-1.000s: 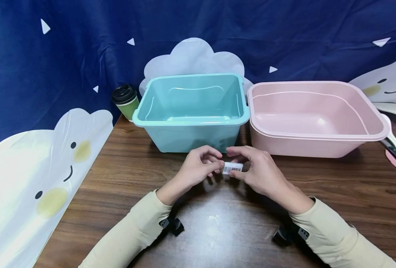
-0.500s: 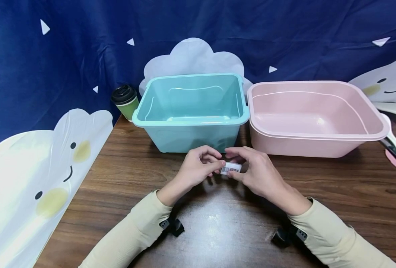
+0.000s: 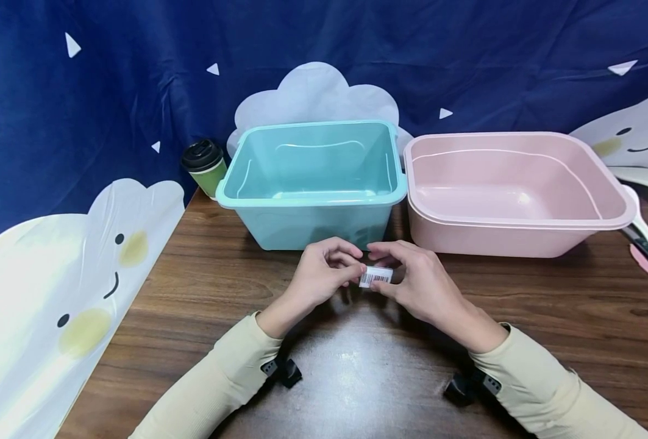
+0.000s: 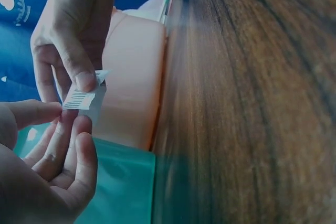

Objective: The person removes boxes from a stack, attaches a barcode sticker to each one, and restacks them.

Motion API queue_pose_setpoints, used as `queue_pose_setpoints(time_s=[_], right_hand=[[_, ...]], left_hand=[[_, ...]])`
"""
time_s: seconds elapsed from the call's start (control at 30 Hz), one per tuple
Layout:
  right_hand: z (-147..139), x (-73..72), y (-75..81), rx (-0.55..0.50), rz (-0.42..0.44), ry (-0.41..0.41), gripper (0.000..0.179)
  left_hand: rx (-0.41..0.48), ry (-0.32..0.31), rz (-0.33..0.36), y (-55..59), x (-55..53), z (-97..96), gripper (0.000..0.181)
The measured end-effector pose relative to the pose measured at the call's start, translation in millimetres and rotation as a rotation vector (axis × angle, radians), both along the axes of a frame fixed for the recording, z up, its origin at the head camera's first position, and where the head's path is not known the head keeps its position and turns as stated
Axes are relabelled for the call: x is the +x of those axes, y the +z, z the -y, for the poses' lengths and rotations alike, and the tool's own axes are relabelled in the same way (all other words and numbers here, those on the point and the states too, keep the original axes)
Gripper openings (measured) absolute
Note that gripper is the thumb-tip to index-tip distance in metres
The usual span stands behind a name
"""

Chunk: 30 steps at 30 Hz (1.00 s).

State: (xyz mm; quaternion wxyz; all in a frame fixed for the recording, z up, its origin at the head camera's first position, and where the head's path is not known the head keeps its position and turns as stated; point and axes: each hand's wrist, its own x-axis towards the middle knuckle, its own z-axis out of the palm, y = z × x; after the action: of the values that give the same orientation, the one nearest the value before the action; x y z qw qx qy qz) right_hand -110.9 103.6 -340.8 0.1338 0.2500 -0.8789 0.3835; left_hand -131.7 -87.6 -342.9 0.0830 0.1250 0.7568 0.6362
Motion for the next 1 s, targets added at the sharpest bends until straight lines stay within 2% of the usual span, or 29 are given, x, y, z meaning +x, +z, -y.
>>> queue_pose_setpoints(time_s=[0.2,0.4,0.7,1.0], right_hand=[[-2.1,-0.5,0.4,0.004,0.040,-0.006,0.051],[-7.0,-3.0,3.1,-0.005,0.079,-0.011,0.042],[-14.7,-9.8,6.3,0.046,0.154,-0.037,0.042],[-16.0,-11.8,5.8,0.038,0.148,-0.026,0.035]], left_hand=[[0.002,0.005,-0.011,1.3,0.1,-0.3,0.019],[-0.007,0.024,-0.012,1.8,-0.3,1.0,0.021],[0.007,0.022,-0.028,1.2,-0.6,1.9,0.019],[0.012,0.005,-0.026,0.5,-1.1,2.4,0.020]])
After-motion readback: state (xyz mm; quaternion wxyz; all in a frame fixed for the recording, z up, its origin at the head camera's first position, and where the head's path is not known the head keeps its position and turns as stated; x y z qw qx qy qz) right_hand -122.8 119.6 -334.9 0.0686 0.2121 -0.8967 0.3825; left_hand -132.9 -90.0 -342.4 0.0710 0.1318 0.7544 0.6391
